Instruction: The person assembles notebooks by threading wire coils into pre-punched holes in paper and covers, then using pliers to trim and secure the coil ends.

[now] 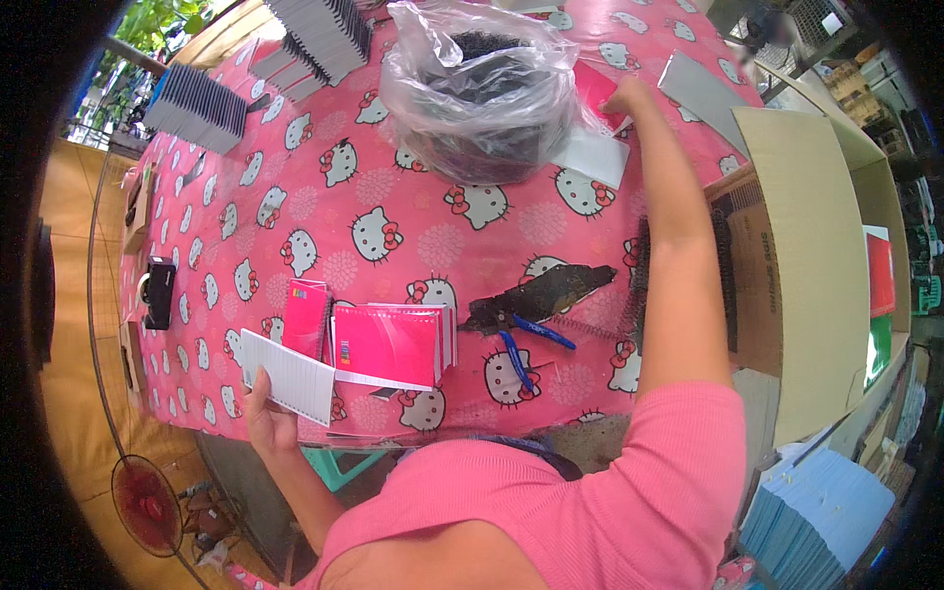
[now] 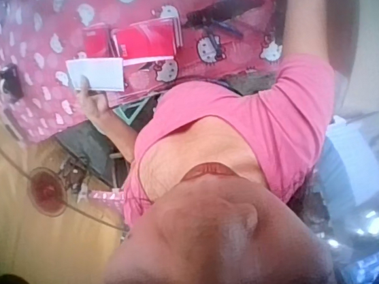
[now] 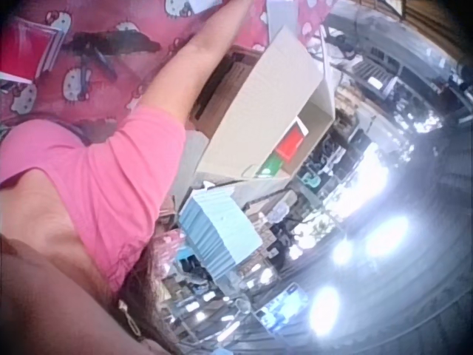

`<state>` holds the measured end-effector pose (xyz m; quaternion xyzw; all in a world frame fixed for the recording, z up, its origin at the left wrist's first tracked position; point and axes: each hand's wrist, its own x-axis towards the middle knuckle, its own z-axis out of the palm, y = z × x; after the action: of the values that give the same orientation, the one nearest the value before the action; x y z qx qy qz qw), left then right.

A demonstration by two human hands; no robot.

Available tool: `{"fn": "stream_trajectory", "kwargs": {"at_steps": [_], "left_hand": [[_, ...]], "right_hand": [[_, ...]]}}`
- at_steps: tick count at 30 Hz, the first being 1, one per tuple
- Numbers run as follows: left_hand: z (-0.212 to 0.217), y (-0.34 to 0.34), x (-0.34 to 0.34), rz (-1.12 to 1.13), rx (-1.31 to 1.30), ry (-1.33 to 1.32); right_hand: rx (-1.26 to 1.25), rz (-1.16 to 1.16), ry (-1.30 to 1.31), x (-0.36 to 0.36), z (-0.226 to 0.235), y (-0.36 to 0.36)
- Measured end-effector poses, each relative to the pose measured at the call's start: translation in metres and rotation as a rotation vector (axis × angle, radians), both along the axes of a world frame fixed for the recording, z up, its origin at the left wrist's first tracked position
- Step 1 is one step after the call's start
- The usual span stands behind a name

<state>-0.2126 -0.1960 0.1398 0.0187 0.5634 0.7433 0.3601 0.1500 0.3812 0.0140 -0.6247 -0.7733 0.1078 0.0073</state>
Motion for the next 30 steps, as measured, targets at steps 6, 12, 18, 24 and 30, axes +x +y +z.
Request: {"fn": "stream_trajectory", "kwargs": {"at_steps": [6, 12, 18, 24, 30], "left_hand": [[-0.001, -0.008, -0.001, 0.013, 0.018, -0.025], [-0.012, -0.025, -0.008, 0.034, 0.016, -0.038], [-0.004, -0.015, -0.001, -0.028, 0.084, -0.050], [-0.003, -0.025, -0.007, 0.011, 0.068, -0.039], [-0.004, -0.021, -0.001, 0.012, 0.070, -0.070]], "right_hand": [[0.181, -0.181, 0.380, 0.039, 0.021, -0.008], [-0.284, -0.170, 0.357, 0.067, 0.083, -0.089], [-0.474, -0.069, 0.302, 0.032, 0.050, -0.098], [-0.291, 0.042, 0.107, 0.012, 0.034, -0.089], [0.203, -0.049, 0.186, 0.012, 0.008, -0.045]]}}
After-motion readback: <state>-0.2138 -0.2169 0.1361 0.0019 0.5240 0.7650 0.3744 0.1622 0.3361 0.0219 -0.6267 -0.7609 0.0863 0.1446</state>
